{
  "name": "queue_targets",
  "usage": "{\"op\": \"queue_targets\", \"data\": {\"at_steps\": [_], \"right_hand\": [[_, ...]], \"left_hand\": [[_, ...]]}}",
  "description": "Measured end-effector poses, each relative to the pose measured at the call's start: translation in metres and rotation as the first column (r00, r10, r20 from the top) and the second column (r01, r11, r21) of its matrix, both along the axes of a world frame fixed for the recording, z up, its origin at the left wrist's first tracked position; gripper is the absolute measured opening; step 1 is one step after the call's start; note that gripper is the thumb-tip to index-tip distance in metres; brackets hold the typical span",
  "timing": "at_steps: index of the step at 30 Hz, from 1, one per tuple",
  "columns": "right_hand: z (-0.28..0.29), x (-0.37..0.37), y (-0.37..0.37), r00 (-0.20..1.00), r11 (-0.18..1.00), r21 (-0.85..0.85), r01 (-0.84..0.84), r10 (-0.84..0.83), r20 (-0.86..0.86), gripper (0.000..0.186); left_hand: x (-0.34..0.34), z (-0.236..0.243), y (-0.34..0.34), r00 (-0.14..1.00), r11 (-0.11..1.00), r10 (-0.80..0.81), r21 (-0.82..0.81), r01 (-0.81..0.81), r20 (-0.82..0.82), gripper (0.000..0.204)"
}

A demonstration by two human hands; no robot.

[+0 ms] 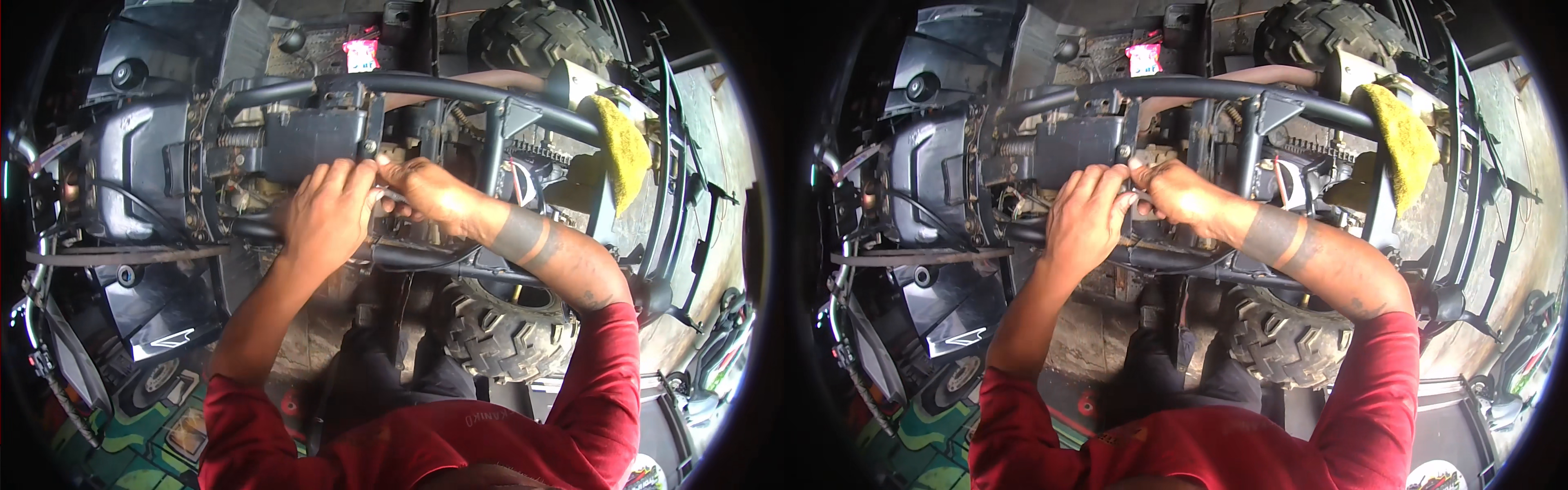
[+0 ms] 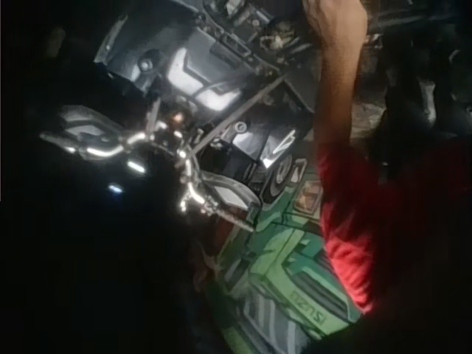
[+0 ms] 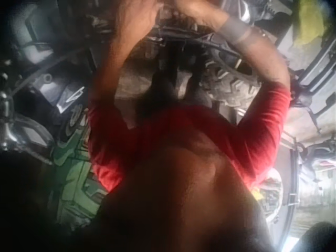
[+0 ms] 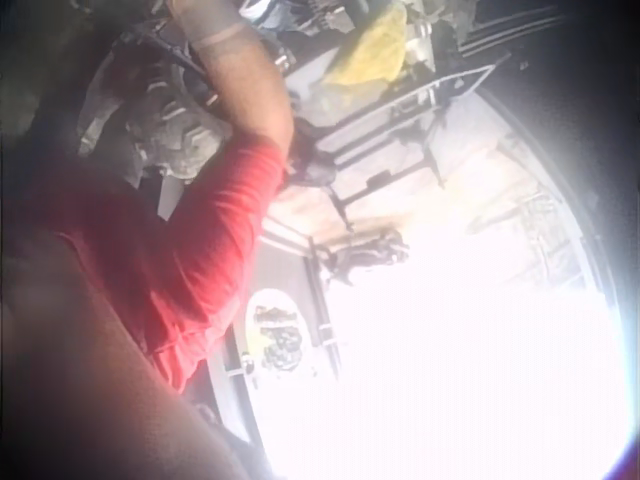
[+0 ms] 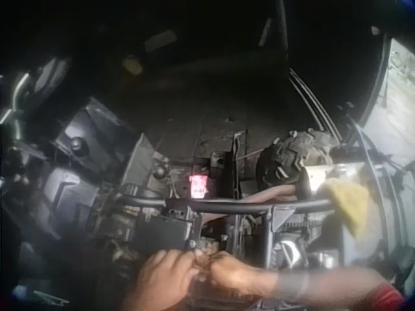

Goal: Repairing internal components of an all-terrain vehicle in a service bay.

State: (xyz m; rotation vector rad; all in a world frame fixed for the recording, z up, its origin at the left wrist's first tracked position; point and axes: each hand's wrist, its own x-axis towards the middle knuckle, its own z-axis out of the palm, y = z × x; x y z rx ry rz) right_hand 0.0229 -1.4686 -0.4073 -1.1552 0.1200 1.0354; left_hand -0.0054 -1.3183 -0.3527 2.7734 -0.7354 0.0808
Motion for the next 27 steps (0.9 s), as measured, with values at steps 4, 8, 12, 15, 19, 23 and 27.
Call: {"op": "queue_targets", "data": {"at_steps": [4, 8, 12, 15, 19, 23, 27], "right_hand": [[-0.003, 0.002, 0.0, 0.997, 0.999, -0.029, -0.029, 0.027, -0.071, 0.045], [-0.002, 0.002, 0.001, 0.997, 0.998, -0.057, -0.032, 0.028, -0.065, 0.046], [-0.001, 0.005, 0.001, 0.996, 0.997, -0.051, -0.056, 0.052, -0.076, 0.051], [0.003, 0.005, 0.002, 0.996, 0.998, -0.059, -0.014, 0.008, -0.094, 0.054], [0.003, 0.005, 0.003, 0.995, 0.997, -0.075, 0.025, -0.032, -0.096, 0.055], [-0.002, 0.004, 0.004, 0.995, 0.998, -0.058, -0.016, 0.01, -0.102, 0.052], [-0.009, 0.005, 0.002, 0.994, 0.998, -0.046, -0.034, 0.029, -0.104, 0.055]], "left_hand": [[0.005, 0.0, 0.0, 0.998, 0.977, 0.017, 0.213, -0.004, -0.059, 0.014], [0.007, -0.008, 0.006, 0.995, 0.953, -0.095, 0.288, 0.098, -0.026, 0.014], [0.005, -0.019, 0.005, 0.999, 0.985, -0.041, 0.167, 0.043, -0.018, 0.013], [0.0, -0.028, 0.006, 0.995, 0.992, 0.096, 0.088, -0.094, -0.016, 0.011], [-0.001, -0.022, 0.001, 0.99, 0.996, 0.09, -0.023, -0.088, 0.109, 0.014], [-0.001, -0.023, 0.003, 0.995, 0.994, 0.099, 0.052, -0.099, 0.008, 0.014], [-0.003, -0.03, 0.002, 0.99, 0.991, 0.135, 0.009, -0.136, 0.049, 0.015]]}}
